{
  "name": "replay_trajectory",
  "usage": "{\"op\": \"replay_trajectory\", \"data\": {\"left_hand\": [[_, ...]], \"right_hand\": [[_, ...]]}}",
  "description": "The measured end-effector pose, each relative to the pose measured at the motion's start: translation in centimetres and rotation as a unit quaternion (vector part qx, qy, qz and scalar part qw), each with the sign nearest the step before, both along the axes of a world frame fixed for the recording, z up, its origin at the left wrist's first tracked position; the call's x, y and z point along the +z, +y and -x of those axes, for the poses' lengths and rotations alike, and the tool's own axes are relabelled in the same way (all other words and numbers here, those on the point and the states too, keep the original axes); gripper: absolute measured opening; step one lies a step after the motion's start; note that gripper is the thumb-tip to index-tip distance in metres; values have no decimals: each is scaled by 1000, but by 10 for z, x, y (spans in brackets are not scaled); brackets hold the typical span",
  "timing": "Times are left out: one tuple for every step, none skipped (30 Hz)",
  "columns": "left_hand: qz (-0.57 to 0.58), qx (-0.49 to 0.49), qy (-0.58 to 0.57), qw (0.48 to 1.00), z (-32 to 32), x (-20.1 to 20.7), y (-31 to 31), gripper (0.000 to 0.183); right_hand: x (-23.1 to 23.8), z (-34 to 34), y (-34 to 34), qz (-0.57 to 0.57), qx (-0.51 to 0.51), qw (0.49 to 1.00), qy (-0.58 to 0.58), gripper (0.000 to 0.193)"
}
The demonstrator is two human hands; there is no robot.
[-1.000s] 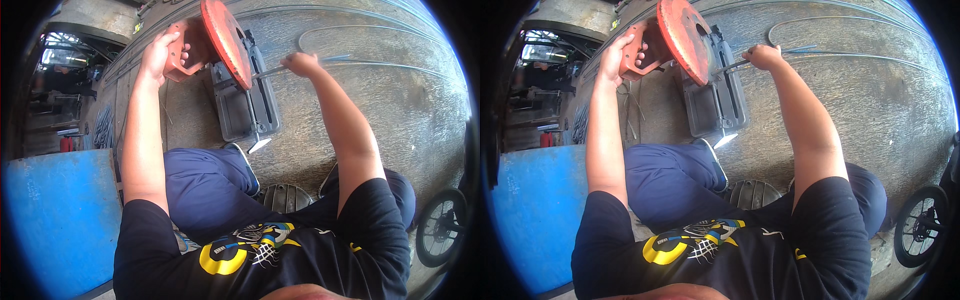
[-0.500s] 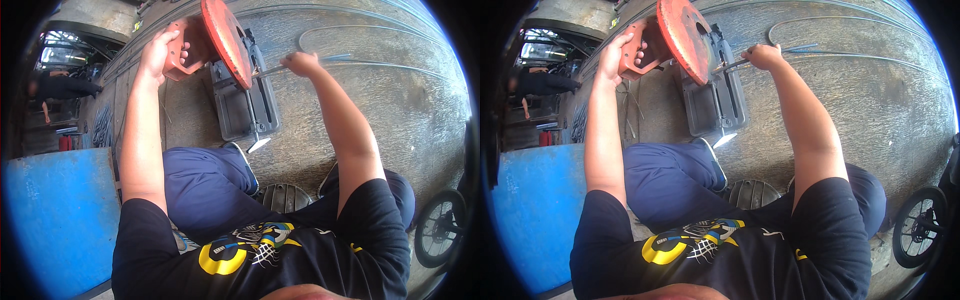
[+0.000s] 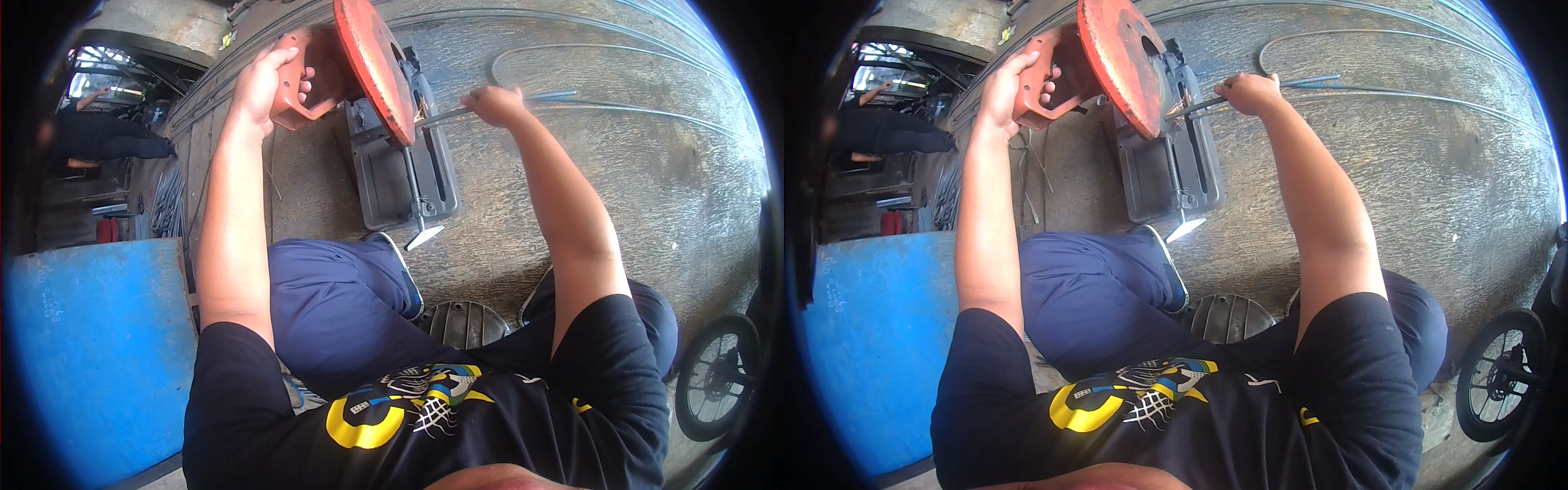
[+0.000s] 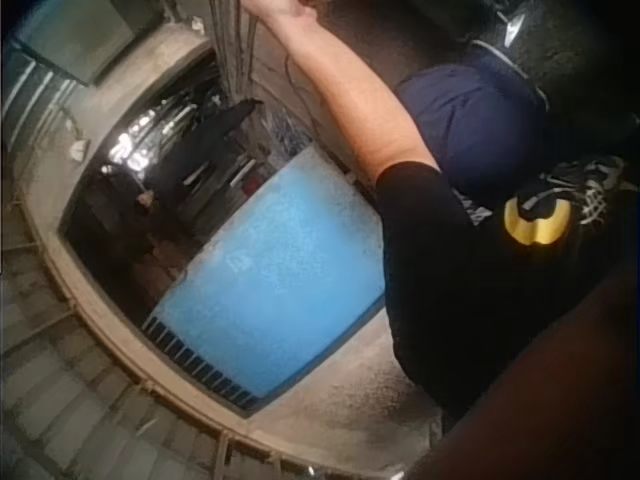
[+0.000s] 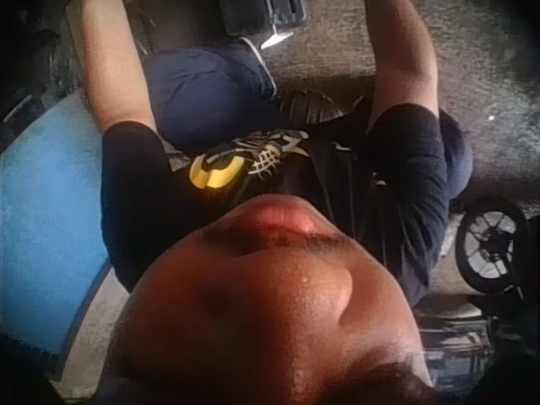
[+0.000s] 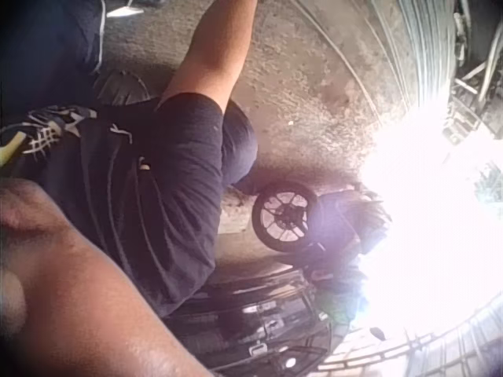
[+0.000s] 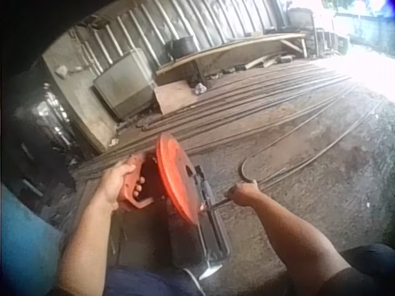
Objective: Measure and cut thin metal rods using a benchtop abrasive chop saw.
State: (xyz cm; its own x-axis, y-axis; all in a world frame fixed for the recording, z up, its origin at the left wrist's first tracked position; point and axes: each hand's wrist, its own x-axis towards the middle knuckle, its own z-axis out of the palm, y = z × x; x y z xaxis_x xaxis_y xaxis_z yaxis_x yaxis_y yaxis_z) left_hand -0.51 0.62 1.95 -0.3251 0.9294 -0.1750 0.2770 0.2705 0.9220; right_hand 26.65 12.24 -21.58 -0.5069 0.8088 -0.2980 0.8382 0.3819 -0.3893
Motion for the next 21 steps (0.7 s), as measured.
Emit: {"op": "replay_trajectory", "data": {"left_hand": [[2,4,-3,1000,0,0,0,40],[3,4,-4,1000,-1,0,0,40],[4,8,5,1000,-2,-1,-1,39],[2,8,17,1000,-3,-1,-1,39],[5,11,14,1000,-3,0,-1,39],[5,12,12,1000,-4,0,-2,39],[3,11,15,1000,-4,0,-2,39],[6,12,10,1000,-4,0,-2,39],[5,14,10,1000,-5,0,-2,39],[0,11,14,1000,-4,0,-2,39],[4,16,10,1000,-4,0,-2,39],[2,10,6,1000,-4,0,-2,39],[0,5,3,1000,-4,0,-2,40],[0,6,2,1000,-3,-1,-2,40],[-1,7,5,1000,-3,-1,-2,40],[-2,8,7,1000,-3,-1,-2,40],[-3,9,7,1000,-3,-1,-2,40],[-3,7,6,1000,-3,-1,-2,41],[-3,5,5,1000,-2,-1,-2,41],[-3,6,5,1000,-2,-1,-2,41],[-5,5,6,1000,-2,-2,-2,41]], "right_hand": [[-1,0,0,-5,-3,1000,2,47],[-1,0,-1,-13,-7,1000,6,47],[-2,0,0,-10,-6,1000,4,47],[-2,1,0,-13,-5,1000,7,47],[-2,1,0,-16,-5,1000,11,46],[-2,1,1,-16,-5,1000,11,46],[-2,1,1,-11,-3,1000,6,46],[-2,1,2,-9,-2,1000,1,46],[-2,1,2,-6,-1,1000,0,46],[-2,1,1,0,-2,1000,1,46],[-2,1,1,1,-5,1000,4,47],[-2,1,1,5,-2,1000,1,47],[-2,2,0,1,-11,1000,4,47],[-2,2,0,-3,-20,1000,7,48],[-2,2,1,-3,-19,1000,6,48],[-1,2,1,5,-16,1000,8,48],[-1,2,2,13,-13,1000,9,49],[-1,2,2,12,-13,1000,9,49],[-1,2,2,7,-11,1000,9,49],[-1,2,2,2,-9,1000,8,49],[-2,2,2,1,-8,1000,8,49]]}}
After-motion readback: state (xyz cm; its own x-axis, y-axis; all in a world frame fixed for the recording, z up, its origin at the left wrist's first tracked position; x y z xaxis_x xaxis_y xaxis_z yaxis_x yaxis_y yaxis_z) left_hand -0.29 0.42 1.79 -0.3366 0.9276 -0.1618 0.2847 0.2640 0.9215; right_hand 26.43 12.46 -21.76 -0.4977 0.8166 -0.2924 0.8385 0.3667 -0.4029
